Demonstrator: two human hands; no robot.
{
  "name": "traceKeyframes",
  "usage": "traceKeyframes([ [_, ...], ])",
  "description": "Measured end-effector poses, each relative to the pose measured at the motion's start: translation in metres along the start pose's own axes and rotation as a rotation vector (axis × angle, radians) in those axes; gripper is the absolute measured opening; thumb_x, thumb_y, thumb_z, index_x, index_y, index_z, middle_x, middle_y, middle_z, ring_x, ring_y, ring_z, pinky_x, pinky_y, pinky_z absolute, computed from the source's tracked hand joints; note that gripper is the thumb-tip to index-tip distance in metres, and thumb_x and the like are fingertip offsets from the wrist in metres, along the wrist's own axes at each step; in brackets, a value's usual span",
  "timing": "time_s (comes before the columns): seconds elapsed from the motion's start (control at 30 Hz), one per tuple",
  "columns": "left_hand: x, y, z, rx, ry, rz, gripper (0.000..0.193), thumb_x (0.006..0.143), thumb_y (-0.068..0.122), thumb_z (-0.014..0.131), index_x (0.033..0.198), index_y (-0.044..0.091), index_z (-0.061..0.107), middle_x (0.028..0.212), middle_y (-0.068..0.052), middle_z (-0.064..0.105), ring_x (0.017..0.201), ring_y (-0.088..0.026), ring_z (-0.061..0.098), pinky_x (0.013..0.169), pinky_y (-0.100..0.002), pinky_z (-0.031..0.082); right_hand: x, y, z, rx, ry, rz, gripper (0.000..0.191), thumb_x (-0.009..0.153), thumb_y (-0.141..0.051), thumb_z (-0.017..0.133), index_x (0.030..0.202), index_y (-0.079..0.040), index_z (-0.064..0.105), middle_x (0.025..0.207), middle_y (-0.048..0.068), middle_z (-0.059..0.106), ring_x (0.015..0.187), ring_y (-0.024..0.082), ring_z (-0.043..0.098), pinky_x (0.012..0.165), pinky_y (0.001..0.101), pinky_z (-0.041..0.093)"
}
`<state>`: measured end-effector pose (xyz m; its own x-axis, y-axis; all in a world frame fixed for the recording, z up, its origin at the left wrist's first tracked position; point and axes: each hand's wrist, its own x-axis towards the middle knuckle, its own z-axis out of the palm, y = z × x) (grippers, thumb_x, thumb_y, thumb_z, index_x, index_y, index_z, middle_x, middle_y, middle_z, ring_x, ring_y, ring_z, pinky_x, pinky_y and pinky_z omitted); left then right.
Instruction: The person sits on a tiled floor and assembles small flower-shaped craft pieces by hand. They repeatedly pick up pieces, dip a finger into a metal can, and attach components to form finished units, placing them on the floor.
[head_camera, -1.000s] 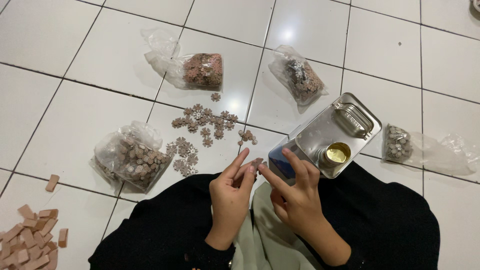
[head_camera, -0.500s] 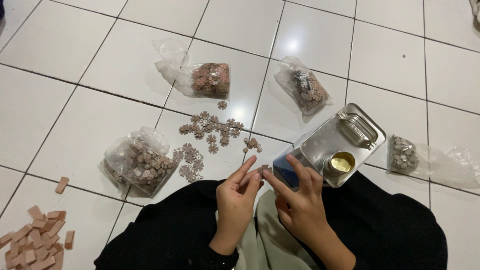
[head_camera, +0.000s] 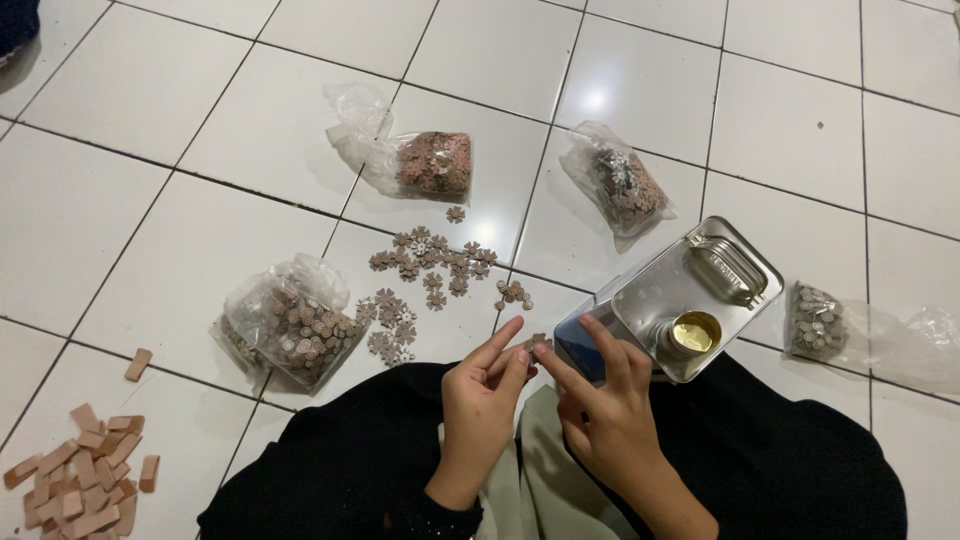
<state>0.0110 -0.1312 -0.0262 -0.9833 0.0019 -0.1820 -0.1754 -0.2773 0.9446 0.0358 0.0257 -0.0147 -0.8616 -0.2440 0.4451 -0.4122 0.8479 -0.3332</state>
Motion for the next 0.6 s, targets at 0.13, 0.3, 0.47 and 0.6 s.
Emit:
traceKeyframes([
  [0.13, 0.001, -0.002, -0.001, -0.007, 0.006, -0.009, 0.041, 0.097, 0.007, 0.06, 0.137, -0.002, 0.062, 0.105, -0.015, 0.08, 0.092, -0.011, 0.076, 0.083, -0.026, 0.064, -0.002, 0.002, 0.003, 0.081, -0.022, 0.038, 0.066, 0.069, -0.002, 0.069, 0.131, -0.027, 0.069, 0.153, 0.015, 0.038, 0.121, 0.038, 0.041, 0.105, 0.0471, 0.039],
  [0.3, 0.003, -0.006, -0.003, 0.041, 0.048, -0.028, 0.04, 0.097, 0.008, 0.062, 0.137, -0.001, 0.064, 0.095, -0.013, 0.081, 0.082, -0.008, 0.071, 0.075, -0.024, 0.062, -0.021, 0.024, 0.014, 0.746, -0.035, 0.199, 0.046, 0.075, 0.002, 0.069, 0.117, -0.017, 0.077, 0.152, 0.012, 0.038, 0.114, 0.024, 0.042, 0.099, 0.0371, 0.041],
  [0.47, 0.013, -0.013, -0.016, 0.133, 0.122, 0.032, 0.041, 0.096, 0.007, 0.065, 0.137, 0.0, 0.065, 0.092, -0.013, 0.081, 0.076, -0.009, 0.07, 0.071, -0.023, 0.061, -0.037, 0.04, 0.039, 1.465, 0.074, 0.239, 0.022, 0.084, 0.009, 0.067, 0.094, -0.005, 0.081, 0.135, 0.007, 0.047, 0.113, 0.018, 0.042, 0.099, 0.0313, 0.039],
  [0.6, 0.035, -0.021, -0.05, 0.007, 0.174, 0.114, 0.041, 0.098, 0.007, 0.062, 0.138, 0.001, 0.06, 0.104, -0.013, 0.079, 0.088, -0.011, 0.077, 0.079, -0.026, 0.066, 0.02, 0.058, 0.09, 1.194, -0.117, 0.58, 0.027, 0.088, 0.005, 0.06, 0.097, -0.006, 0.083, 0.115, 0.008, 0.05, 0.097, 0.02, 0.049, 0.083, 0.0321, 0.042],
])
